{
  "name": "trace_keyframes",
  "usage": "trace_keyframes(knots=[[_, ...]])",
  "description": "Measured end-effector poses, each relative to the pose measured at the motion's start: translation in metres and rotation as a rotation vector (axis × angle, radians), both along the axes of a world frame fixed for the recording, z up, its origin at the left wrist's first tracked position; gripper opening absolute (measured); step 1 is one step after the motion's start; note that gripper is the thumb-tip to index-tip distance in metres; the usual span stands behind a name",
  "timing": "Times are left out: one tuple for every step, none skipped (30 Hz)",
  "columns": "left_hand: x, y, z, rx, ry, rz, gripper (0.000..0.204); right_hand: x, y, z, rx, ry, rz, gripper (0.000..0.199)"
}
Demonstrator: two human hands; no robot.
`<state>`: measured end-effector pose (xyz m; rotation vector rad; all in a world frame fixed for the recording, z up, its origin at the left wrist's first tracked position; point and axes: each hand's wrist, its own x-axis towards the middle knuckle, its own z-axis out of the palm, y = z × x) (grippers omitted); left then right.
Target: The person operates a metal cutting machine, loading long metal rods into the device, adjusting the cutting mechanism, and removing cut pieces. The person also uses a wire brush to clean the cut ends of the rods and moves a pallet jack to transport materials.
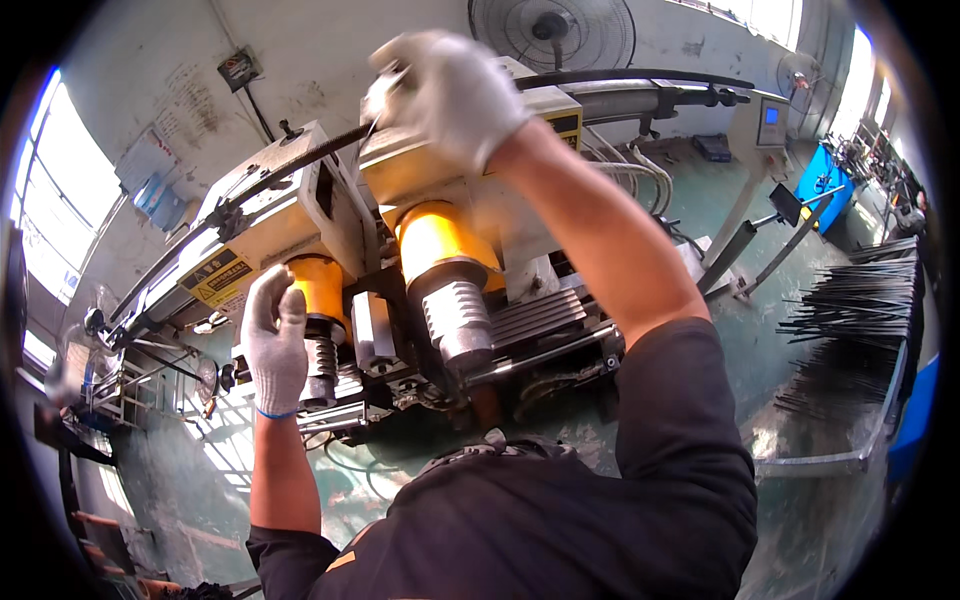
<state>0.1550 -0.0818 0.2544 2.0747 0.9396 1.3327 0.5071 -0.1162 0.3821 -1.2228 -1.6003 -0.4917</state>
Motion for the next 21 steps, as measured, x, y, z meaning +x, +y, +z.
trace_keyframes(knots=[[-0.011,0.010,-0.017,-0.038,0.038,0.028,0.039,0.029,0.016,0.010,-0.084,0.123,-0.088,0.049],[-0.010,0.015,-0.031,-0.083,0.066,0.034,0.035,0.075,0.040,0.011,-0.113,0.094,-0.317,0.053],[-0.006,0.008,-0.033,-0.093,0.151,0.092,0.031,0.109,0.047,0.021,-0.274,0.060,-0.383,0.058],[-0.005,0.007,-0.043,-0.082,0.084,0.086,0.032,0.132,0.062,0.020,-0.346,0.062,-0.451,0.058],[-0.008,0.006,-0.050,0.005,0.136,0.108,0.032,0.145,0.077,0.016,-0.394,0.029,-0.548,0.058],[-0.010,0.006,-0.056,0.084,0.184,0.123,0.033,0.153,0.082,0.015,-0.521,0.013,-0.534,0.056],[-0.009,-0.004,-0.054,0.084,0.229,0.170,0.034,0.161,0.088,0.009,-0.579,-0.006,-0.507,0.061],[-0.011,-0.001,-0.061,0.161,0.271,0.193,0.034,0.173,0.094,0.001,-0.636,-0.027,-0.480,0.066],[-0.010,-0.002,-0.064,0.148,0.244,0.178,0.035,0.188,0.101,-0.007,-0.651,0.012,-0.485,0.066],[-0.009,-0.003,-0.064,0.138,0.219,0.171,0.035,0.199,0.110,-0.011,-0.664,0.050,-0.481,0.067],[-0.010,-0.006,-0.059,0.164,0.246,0.177,0.033,0.200,0.113,-0.011,-0.690,0.034,-0.460,0.066],[-0.010,-0.010,-0.053,0.190,0.276,0.180,0.032,0.198,0.115,-0.009,-0.718,0.016,-0.432,0.065],[-0.003,-0.011,-0.048,0.240,0.272,0.192,0.030,0.208,0.116,-0.005,-0.752,-0.001,-0.432,0.061],[0.002,-0.012,-0.044,0.297,0.279,0.208,0.028,0.214,0.119,-0.001,-0.782,-0.013,-0.427,0.057],[0.003,-0.014,-0.042,0.271,0.271,0.214,0.025,0.205,0.118,0.005,-0.774,-0.036,-0.431,0.053],[-0.001,-0.013,-0.041,0.272,0.295,0.185,0.033,0.198,0.115,0.007,-0.765,-0.058,-0.445,0.048],[0.000,-0.012,-0.038,0.307,0.322,0.181,0.034,0.199,0.116,0.004,-0.734,-0.055,-0.447,0.044],[0.002,-0.012,-0.033,0.342,0.348,0.176,0.034,0.200,0.119,0.003,-0.704,-0.052,-0.450,0.039],[0.003,-0.012,-0.033,0.331,0.319,0.198,0.030,0.198,0.120,-0.001,-0.703,0.000,-0.402,0.037],[0.006,-0.012,-0.034,0.321,0.288,0.218,0.026,0.192,0.120,0.000,-0.720,0.005,-0.428,0.039],[0.008,-0.013,-0.035,0.311,0.260,0.240,0.023,0.194,0.125,-0.002,-0.727,0.009,-0.437,0.044]])
